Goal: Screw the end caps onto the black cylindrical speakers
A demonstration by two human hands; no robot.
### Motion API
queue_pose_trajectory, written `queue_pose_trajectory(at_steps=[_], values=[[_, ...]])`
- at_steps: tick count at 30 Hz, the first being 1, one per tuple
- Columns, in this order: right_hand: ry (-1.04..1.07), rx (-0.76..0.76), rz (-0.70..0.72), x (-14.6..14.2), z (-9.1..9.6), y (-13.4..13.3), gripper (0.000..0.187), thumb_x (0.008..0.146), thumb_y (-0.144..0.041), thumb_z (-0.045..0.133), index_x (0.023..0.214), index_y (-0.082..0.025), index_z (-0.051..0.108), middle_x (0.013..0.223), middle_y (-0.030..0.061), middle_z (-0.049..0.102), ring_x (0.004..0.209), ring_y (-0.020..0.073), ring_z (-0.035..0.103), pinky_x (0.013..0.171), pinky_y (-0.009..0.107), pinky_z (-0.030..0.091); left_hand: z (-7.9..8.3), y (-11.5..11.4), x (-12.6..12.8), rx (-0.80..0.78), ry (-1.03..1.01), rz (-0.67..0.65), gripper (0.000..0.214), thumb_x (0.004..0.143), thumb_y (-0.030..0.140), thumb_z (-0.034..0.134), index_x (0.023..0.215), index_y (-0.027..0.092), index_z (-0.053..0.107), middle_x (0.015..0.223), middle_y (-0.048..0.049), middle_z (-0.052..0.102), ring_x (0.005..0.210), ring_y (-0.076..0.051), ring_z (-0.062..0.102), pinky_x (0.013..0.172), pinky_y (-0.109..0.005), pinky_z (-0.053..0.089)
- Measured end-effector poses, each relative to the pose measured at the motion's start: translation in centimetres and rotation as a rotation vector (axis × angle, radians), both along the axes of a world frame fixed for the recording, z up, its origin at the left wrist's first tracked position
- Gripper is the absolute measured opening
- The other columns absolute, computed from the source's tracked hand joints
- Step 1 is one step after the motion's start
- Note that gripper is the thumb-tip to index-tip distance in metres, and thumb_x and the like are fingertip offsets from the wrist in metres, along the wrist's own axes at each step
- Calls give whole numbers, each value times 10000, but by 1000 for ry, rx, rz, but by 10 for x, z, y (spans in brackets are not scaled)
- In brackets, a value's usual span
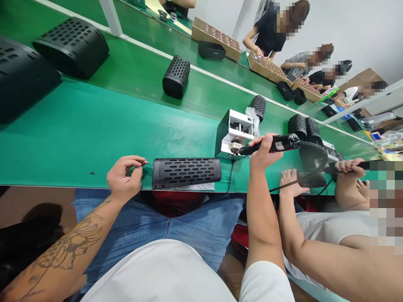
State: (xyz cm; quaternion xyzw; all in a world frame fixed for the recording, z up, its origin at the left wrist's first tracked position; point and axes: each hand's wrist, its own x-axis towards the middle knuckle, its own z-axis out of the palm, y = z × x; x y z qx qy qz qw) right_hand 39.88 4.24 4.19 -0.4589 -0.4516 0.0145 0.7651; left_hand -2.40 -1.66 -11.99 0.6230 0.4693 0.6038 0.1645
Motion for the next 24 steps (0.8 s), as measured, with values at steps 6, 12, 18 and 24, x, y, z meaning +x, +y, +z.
queue_pose_trajectory(at_steps=[6, 12, 18, 24], values=[[62, 21, 5, -5, 3, -1, 334, 984, -574, 741, 936, -270, 610, 607, -82, 598, 443, 152, 577, 486, 326, 517, 8, -3, 3, -52, -5, -25, 105, 1048, 304, 675, 960, 247, 673, 1087, -88, 847, 924, -243, 842, 893, -461, 717], [155, 34, -39, -13, 5, -1, 149, 1015, -341, 663, 881, -275, 664, 607, -40, 590, 457, 160, 569, 462, 309, 515, 12, -9, 3, -70, 2, -4, 187, 1077, 348, 597, 914, 258, 617, 1076, -102, 833, 912, -250, 832, 887, -493, 727], [192, 33, -71, -25, 9, -3, 247, 1026, -210, 603, 815, -279, 711, 592, -15, 574, 471, 173, 579, 441, 281, 513, 9, -12, 2, -97, 52, 36, 202, 1088, 333, 544, 900, 271, 581, 1059, -99, 830, 910, -256, 828, 890, -519, 732], [157, 52, -32, -26, 10, -4, 222, 1002, -204, 599, 818, -289, 692, 588, -21, 583, 452, 168, 549, 427, 283, 509, 11, -15, 3, -91, 45, 27, 221, 1128, 313, 478, 921, 271, 542, 1099, -109, 825, 895, -234, 832, 888, -488, 729]])
